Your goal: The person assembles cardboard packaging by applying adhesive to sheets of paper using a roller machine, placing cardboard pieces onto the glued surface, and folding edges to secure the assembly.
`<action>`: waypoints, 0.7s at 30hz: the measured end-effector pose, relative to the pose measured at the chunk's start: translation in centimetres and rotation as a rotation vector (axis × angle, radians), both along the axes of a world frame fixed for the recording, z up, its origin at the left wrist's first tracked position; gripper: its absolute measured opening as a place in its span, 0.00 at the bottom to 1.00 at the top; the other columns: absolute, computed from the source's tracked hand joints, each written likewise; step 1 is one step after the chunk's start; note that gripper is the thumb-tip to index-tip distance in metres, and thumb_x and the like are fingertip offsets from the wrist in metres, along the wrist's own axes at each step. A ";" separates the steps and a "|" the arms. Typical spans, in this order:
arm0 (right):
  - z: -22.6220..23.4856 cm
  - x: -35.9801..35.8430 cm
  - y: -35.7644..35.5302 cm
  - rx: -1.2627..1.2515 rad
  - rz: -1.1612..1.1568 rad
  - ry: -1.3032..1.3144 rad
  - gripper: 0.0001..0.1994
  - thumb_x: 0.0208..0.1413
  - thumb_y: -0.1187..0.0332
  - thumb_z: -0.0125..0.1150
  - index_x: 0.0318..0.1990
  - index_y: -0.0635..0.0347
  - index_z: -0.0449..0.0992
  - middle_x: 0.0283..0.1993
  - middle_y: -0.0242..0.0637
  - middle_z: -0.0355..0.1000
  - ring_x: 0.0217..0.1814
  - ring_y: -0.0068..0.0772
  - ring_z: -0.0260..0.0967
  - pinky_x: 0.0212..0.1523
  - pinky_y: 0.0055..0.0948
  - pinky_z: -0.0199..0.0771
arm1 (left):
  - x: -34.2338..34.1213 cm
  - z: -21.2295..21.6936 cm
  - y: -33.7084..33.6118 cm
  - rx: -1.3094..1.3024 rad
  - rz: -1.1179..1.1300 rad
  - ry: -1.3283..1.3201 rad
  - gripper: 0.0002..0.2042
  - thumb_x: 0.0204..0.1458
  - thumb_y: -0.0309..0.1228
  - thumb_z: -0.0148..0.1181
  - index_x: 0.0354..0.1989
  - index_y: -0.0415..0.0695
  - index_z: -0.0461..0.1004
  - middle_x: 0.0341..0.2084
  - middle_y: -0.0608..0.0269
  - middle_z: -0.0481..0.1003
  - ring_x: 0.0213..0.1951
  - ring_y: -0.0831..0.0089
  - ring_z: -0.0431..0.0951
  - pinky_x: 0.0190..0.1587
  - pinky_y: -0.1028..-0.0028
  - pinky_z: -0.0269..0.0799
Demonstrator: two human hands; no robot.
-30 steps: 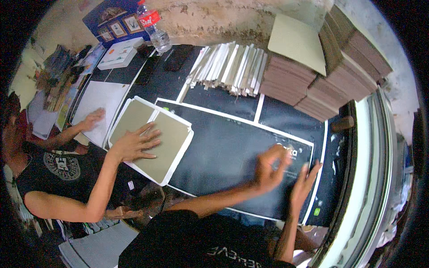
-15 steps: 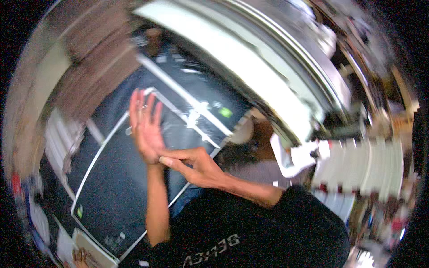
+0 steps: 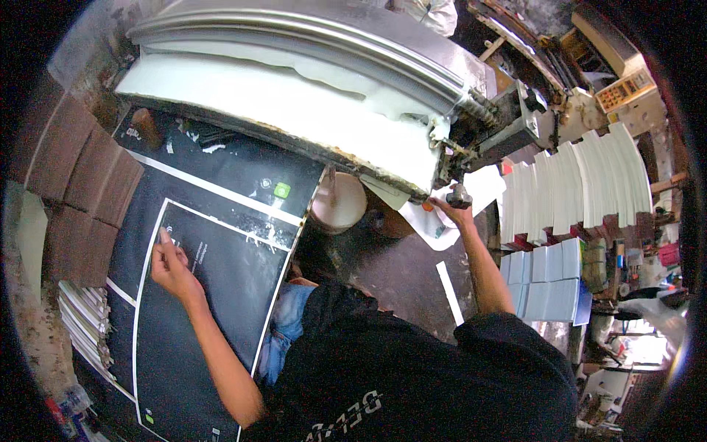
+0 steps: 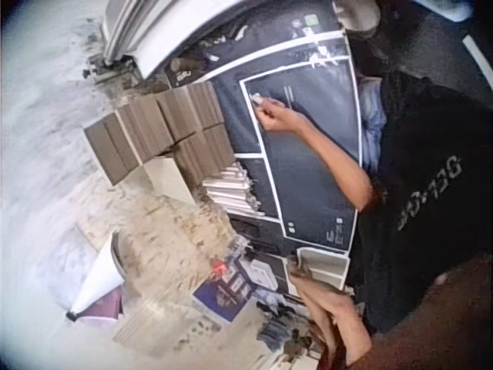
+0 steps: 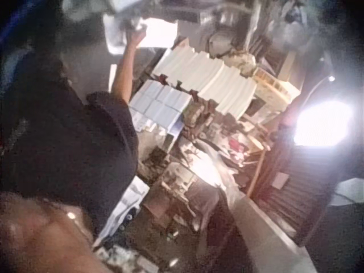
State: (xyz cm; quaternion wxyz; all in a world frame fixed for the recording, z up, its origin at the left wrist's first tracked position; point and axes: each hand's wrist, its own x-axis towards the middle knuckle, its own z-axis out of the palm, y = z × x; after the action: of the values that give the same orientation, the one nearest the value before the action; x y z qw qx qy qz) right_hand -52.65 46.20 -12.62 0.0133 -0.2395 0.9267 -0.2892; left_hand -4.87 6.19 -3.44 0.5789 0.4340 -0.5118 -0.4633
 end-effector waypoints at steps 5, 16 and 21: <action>-2.8 -1.9 1.1 0.135 0.092 0.077 0.36 0.28 0.44 0.84 0.39 0.64 0.76 0.34 0.55 0.80 0.39 0.58 0.80 0.41 0.45 0.79 | -0.7 0.0 0.0 -0.015 -0.018 0.024 0.23 0.65 0.36 0.60 0.17 0.48 0.61 0.15 0.75 0.58 0.20 0.86 0.55 0.23 0.79 0.47; -7.9 -5.0 2.7 0.100 0.211 0.120 0.31 0.46 0.73 0.67 0.63 0.58 0.70 0.32 0.53 0.77 0.37 0.59 0.78 0.39 0.52 0.76 | -0.4 -0.6 0.2 -0.070 -0.079 -0.055 0.21 0.66 0.35 0.59 0.19 0.47 0.64 0.16 0.75 0.61 0.20 0.86 0.57 0.25 0.79 0.50; -5.6 -2.1 1.2 0.132 0.083 0.058 0.34 0.47 0.76 0.62 0.67 0.55 0.67 0.35 0.59 0.77 0.39 0.61 0.78 0.41 0.53 0.78 | -0.6 -0.2 0.3 -0.064 -0.082 -0.062 0.21 0.66 0.35 0.59 0.18 0.47 0.64 0.16 0.74 0.62 0.20 0.86 0.58 0.25 0.79 0.51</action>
State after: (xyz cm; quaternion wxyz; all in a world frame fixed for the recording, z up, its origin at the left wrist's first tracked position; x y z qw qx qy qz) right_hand -54.77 47.36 -18.22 0.0144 -0.2847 0.9331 -0.2194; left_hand -5.48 6.51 -3.67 0.5570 0.4081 -0.5613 -0.4563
